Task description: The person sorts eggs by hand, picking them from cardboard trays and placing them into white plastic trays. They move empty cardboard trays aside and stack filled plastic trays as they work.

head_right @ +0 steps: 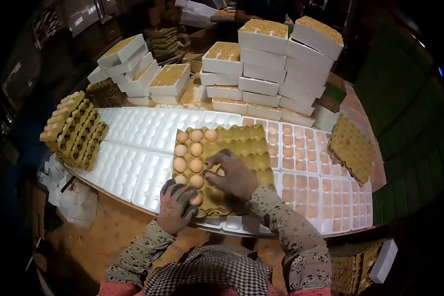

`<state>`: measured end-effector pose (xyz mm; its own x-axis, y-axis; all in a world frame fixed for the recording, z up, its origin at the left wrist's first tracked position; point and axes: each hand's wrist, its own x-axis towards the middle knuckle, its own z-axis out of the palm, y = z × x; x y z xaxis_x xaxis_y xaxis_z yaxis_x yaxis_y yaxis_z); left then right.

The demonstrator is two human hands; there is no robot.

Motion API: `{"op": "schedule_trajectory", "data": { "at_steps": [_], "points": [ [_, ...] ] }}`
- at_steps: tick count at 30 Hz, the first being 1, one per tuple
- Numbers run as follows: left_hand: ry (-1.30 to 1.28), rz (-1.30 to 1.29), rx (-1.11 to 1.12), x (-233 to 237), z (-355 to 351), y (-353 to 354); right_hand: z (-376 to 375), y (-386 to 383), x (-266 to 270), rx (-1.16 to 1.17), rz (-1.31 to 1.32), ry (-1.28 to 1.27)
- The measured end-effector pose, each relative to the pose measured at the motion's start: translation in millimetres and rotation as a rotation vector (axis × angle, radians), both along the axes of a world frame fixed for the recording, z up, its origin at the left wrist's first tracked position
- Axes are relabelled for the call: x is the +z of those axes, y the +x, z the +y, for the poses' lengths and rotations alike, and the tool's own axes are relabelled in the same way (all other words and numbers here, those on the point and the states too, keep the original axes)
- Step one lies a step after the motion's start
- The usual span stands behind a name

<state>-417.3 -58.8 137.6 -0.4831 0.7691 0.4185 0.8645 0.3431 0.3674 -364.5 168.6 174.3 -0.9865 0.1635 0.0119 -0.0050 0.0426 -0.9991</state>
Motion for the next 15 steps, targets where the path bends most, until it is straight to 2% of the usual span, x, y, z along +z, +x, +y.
{"op": "schedule_trajectory", "data": {
  "at_steps": [1, 2, 3, 5, 6, 7, 8, 9, 11, 12, 13, 14, 15],
  "points": [
    [0.126, -0.129, -0.023, 0.5, -6.1, -10.1, -14.3, -8.9, 9.6, 0.1, 0.001, 0.577],
    [0.495, -0.56, -0.021, -2.1, -13.6, -16.9, -24.8, -17.4, 15.3, 0.193, -0.005, 1.151],
    [0.798, -0.896, 0.043, 12.8, -16.3, -23.3, -31.0, -23.7, -10.6, 0.281, 0.035, 1.247],
    [0.678, -0.921, 0.079, 31.2, -34.8, -51.8, -34.9, -33.9, -18.8, 0.265, 0.055, 1.293],
    [0.528, -0.94, 0.08, 30.9, -41.4, -65.8, -29.4, -36.0, -19.3, 0.254, 0.046, 1.299],
    [0.378, -0.95, 0.08, 29.0, -41.8, -76.6, -18.7, -35.8, -18.1, 0.168, 0.049, 1.041],
    [0.297, -0.594, 0.045, 22.2, -33.3, -79.3, -9.9, -35.6, -15.4, 0.077, 0.053, 0.78],
    [0.165, -0.55, 0.029, 40.8, -22.6, -71.6, -5.6, -41.0, -6.8, 0.052, 0.04, 0.785],
    [-0.067, -0.256, -0.065, 31.2, -11.4, -74.1, -3.6, -48.8, 9.2, 0.02, 0.006, 0.807],
    [-0.189, -0.102, -0.117, 26.0, -6.1, -73.4, -14.0, -57.0, 0.0, -0.038, 0.145, 1.118],
    [-0.334, -0.056, -0.117, 24.5, -1.2, -71.1, -23.7, -61.8, 6.1, 0.041, 0.099, 1.327],
    [-0.308, 0.059, -0.15, 14.6, -1.4, -77.1, -37.2, -83.3, -23.2, 0.039, -0.043, 1.492],
    [-0.359, 0.039, -0.188, 20.8, 2.6, -80.0, -37.4, -104.8, -51.8, 0.043, -0.007, 1.354]
  ]
}}
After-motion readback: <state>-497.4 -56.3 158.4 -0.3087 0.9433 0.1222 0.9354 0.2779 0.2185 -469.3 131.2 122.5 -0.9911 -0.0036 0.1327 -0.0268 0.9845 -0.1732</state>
